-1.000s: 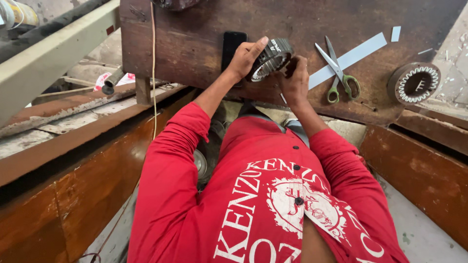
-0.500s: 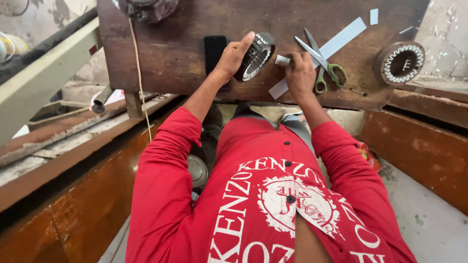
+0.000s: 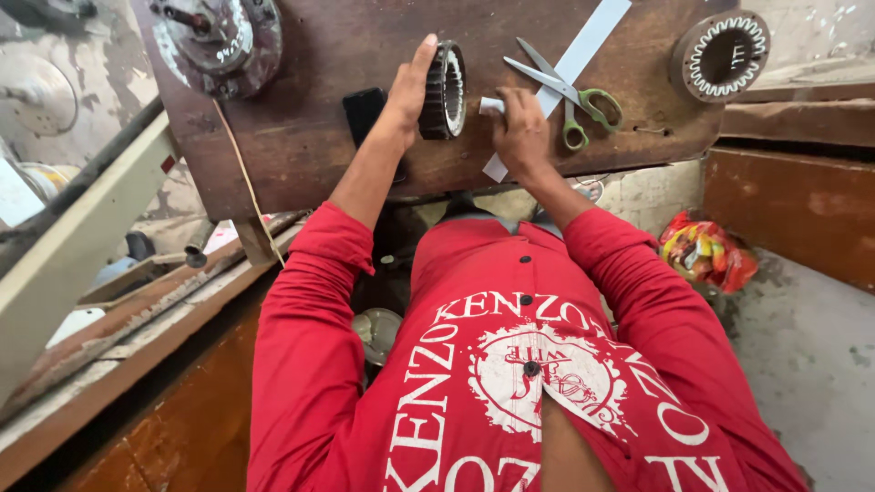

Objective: The person cuts small rectangular pieces from a white strip using scissors and places them into the slots of a circular metal motor stator. The person repeats this process for multiple stators on a wooden workbench.

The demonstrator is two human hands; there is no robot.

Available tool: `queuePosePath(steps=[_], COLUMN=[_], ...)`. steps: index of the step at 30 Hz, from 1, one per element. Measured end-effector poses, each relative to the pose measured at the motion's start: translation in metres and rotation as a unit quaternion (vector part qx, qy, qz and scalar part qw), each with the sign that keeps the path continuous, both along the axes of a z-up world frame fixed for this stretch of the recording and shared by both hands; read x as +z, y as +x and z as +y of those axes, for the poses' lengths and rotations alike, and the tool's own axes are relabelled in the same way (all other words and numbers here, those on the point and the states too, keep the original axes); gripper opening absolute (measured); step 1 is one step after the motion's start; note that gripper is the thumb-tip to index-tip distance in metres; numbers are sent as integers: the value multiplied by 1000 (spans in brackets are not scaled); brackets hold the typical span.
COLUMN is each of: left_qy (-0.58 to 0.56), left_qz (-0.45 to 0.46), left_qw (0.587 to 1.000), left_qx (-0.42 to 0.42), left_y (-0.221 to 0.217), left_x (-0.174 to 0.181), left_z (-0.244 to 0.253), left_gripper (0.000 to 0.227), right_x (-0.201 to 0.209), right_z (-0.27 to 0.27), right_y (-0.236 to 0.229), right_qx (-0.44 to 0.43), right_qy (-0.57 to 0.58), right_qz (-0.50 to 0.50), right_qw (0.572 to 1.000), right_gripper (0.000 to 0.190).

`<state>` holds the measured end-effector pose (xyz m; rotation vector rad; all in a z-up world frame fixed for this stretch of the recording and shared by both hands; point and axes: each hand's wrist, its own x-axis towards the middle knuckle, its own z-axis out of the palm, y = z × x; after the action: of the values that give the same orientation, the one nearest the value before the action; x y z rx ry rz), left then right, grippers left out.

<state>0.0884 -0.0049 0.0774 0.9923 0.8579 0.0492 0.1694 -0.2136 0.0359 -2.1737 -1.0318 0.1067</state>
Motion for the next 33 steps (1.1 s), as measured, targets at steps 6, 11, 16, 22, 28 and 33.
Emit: queuePosePath(steps=[6, 11, 16, 22, 28, 33], left_qy=[-21, 18, 24, 87, 182, 149], left_qz=[12, 32, -38, -30, 26, -37], left_qw=[999, 999, 999, 996, 982, 984], left_qx=[-23, -27, -3, 8, 44, 90], left_y=[7, 11, -18, -25, -36, -36], left_x=[2, -8, -22, -46, -49, -68], left_z=[-17, -31, -40, -44, -56, -68], left_gripper=[57, 76, 87, 97, 125, 145], right_x=[-5, -35, -53, -71, -88, -89], right_z=[22, 38, 42, 38, 20, 13], right_y=[-16, -8, -14, -15, -10, -2], right_qx=[-27, -57, -80, 27, 42, 26], right_qy=[107, 129, 76, 94, 165, 118], right_qz=[305, 352, 401, 211, 510, 526], right_qw=[946, 925, 909, 973, 843, 842], right_gripper=[38, 37, 43, 44, 38, 23])
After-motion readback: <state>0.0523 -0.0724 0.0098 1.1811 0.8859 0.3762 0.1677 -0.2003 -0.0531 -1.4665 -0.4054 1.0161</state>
